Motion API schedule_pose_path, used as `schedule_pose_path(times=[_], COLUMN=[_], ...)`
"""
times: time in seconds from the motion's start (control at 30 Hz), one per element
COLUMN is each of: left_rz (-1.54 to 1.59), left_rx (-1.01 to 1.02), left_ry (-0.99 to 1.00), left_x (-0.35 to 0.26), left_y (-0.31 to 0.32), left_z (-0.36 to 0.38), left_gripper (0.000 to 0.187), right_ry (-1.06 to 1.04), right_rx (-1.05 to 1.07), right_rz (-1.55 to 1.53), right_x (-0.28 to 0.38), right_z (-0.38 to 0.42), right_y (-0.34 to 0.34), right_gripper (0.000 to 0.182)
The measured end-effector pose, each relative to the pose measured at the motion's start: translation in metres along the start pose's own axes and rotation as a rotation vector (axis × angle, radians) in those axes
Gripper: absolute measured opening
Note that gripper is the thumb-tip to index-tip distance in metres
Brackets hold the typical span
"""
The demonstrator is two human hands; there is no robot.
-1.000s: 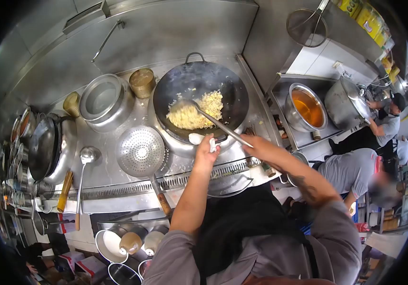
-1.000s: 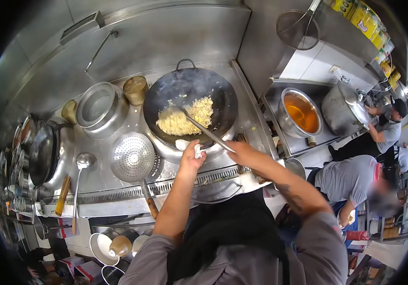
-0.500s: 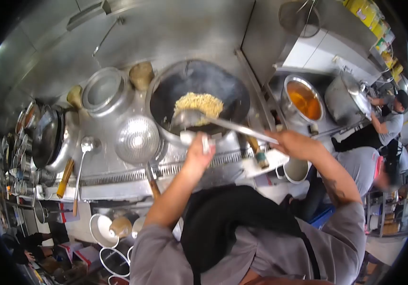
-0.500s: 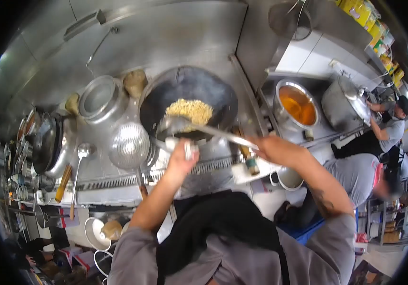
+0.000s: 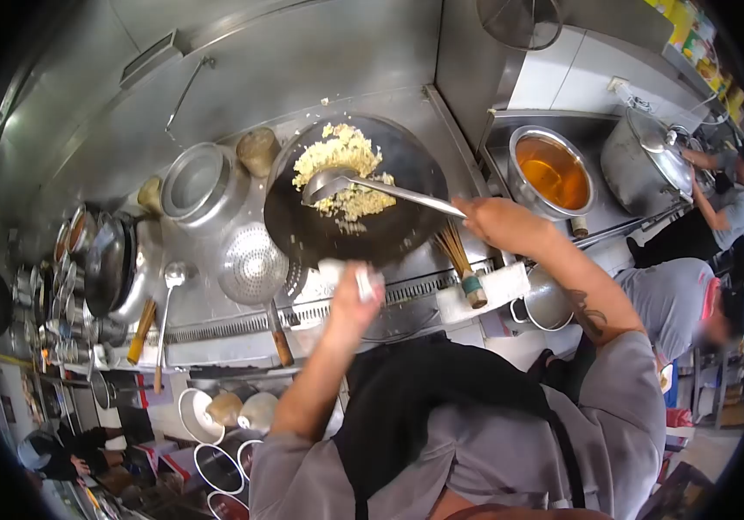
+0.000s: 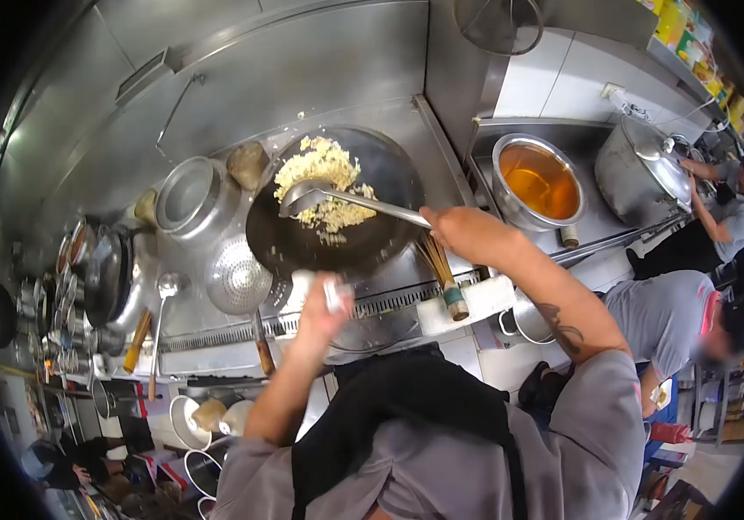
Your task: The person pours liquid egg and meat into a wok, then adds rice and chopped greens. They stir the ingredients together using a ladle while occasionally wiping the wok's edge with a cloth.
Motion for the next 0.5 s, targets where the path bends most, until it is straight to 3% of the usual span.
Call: schedule_pose_path(times=[0.03, 0.07, 0.1, 0.13, 0.17, 0.23, 0.3, 0.33, 0.37, 0.43, 0.5], left_rz=[-0.172, -0.161, -0.009, 0.126, 0.112, 0.123, 0.252, 0.204, 0.204, 0.239, 0.123], left_rx=[0.110, 0.096, -0.006, -0.102, -0.206, -0.220, -0.187, 0.002, 0.003, 0.042, -0.019], left_ry=[0.144, 0.141, -0.006, -0.156, -0.173, -0.152, -0.204, -0.127, -0.131, -0.203, -0.200], left_x=[-0.022, -0.017, -0.006, 0.001, 0.005, 0.004, -0.005, -0.010, 0.005, 0.041, 0.065], left_y=[0.013, 0.004, 0.004, 0.008, 0.021, 0.032, 0.032, 0.024, -0.003, -0.047, -0.058], left_z=[-0.015, -0.006, -0.002, 0.005, 0.035, 0.045, 0.012, -0.018, -0.022, -0.004, 0.035], left_gripper=[0.003, 0.003, 0.005, 0.006, 0.006, 0.008, 0.009, 0.008, 0.008, 0.005, 0.011], right_ry=[-0.009, 0.015, 0.034, -0.073, -0.073, -0.020, -0.033, 0.055, 0.145, 0.081, 0.093], right_rx=[0.011, 0.160, 0.287, 0.282, 0.273, 0.437, 0.384, 0.351, 0.315, 0.002, -0.043], right_rz=[-0.007, -0.006, 0.019, -0.029, -0.032, -0.156, -0.133, 0.028, 0.192, 0.347, 0.284], right_x=[0.006, 0.011, 0.008, 0.011, 0.003, -0.012, -0.021, -0.026, -0.032, -0.011, -0.011], right_z=[0.007, 0.019, 0.022, 0.032, 0.035, 0.042, 0.022, 0.005, -0.004, -0.004, 0.002], right_y=[-0.007, -0.008, -0.015, -0.025, -0.024, -0.002, 0.038, 0.055, 0.063, 0.046, 0.014], right_gripper=[0.036, 0.037, 0.038, 0.044, 0.044, 0.043, 0.041, 0.040, 0.038, 0.029, 0.031])
Point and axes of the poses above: each hand's wrist, its own z-axis away from the middle knuckle, its own y-axis out of the palm, x = y × z, the point moved 9 cm from there along -z, towards the middle knuckle, and after that the axes turned 10 degrees about z, right-handed, at the moved point
